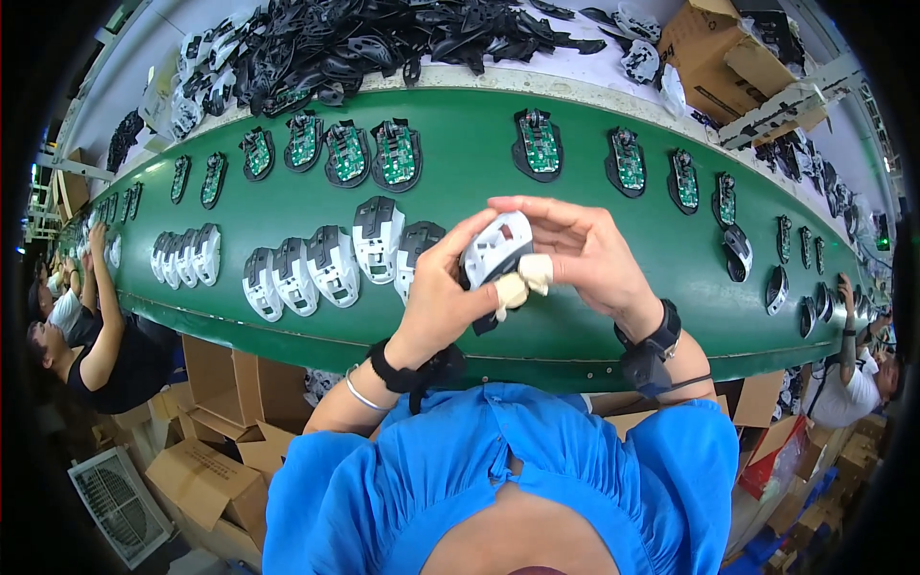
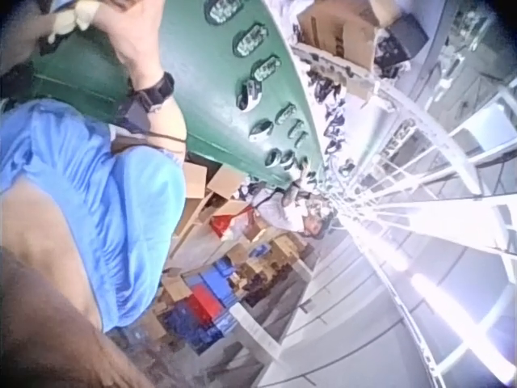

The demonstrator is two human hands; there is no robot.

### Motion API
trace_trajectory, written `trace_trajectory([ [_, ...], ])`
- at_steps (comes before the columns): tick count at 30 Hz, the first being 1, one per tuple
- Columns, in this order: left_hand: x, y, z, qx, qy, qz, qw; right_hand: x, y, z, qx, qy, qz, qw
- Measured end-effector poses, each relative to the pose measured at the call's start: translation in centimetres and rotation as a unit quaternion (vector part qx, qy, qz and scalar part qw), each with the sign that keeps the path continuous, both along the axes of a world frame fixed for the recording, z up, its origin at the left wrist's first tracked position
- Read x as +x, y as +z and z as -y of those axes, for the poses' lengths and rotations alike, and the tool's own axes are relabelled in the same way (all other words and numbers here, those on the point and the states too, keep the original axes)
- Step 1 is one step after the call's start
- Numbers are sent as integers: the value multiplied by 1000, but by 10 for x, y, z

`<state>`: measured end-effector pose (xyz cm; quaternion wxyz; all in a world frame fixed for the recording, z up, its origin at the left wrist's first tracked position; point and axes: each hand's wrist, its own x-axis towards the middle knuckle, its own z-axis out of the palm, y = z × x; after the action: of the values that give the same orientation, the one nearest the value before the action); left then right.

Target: Assemble components of computer mice on a factory production line and organize the finished parts into a box.

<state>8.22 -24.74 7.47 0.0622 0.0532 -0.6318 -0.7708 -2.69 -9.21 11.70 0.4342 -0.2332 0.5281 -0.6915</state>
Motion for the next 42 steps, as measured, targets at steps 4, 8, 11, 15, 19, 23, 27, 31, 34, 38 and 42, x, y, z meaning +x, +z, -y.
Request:
trace_trajectory([
  [4, -8, 11, -11, 105, -8, -14, 994, -17, -17, -2, -43, -53, 63, 996],
  [8, -8, -18, -4, -132, -21, 37, 990, -18, -11, -5, -48, -83, 74, 993],
  [11, -10, -14, -5, -147, -69, 60, 985, -25, -6, -10, 95, 64, -150, 982],
  [15, -12, -7, -2, -155, -122, 90, 976, -21, -1, -17, 123, 58, -221, 966],
  [19, -18, -18, -3, -88, -158, 133, 974, -16, -18, -26, 106, -1, -132, 986],
  [23, -13, -9, 8, -433, -104, -34, 895, -13, -54, -67, 120, -248, -192, 942],
  [27, 5, -11, 45, -658, 24, 45, 751, -14, -102, -145, 267, -579, -328, 697],
  [31, 26, -31, 57, -695, -10, 128, 707, -7, -133, -174, 391, -561, -415, 601],
  [34, 25, -34, 50, -693, 4, 130, 709, -19, -100, -128, 387, -481, -522, 589],
  [38, 30, -30, 63, -685, -9, 121, 719, -108, -77, -44, 257, -348, -608, 665],
  [42, 36, -27, 74, -692, -18, 111, 713, -239, -100, 17, 268, -285, -610, 689],
])
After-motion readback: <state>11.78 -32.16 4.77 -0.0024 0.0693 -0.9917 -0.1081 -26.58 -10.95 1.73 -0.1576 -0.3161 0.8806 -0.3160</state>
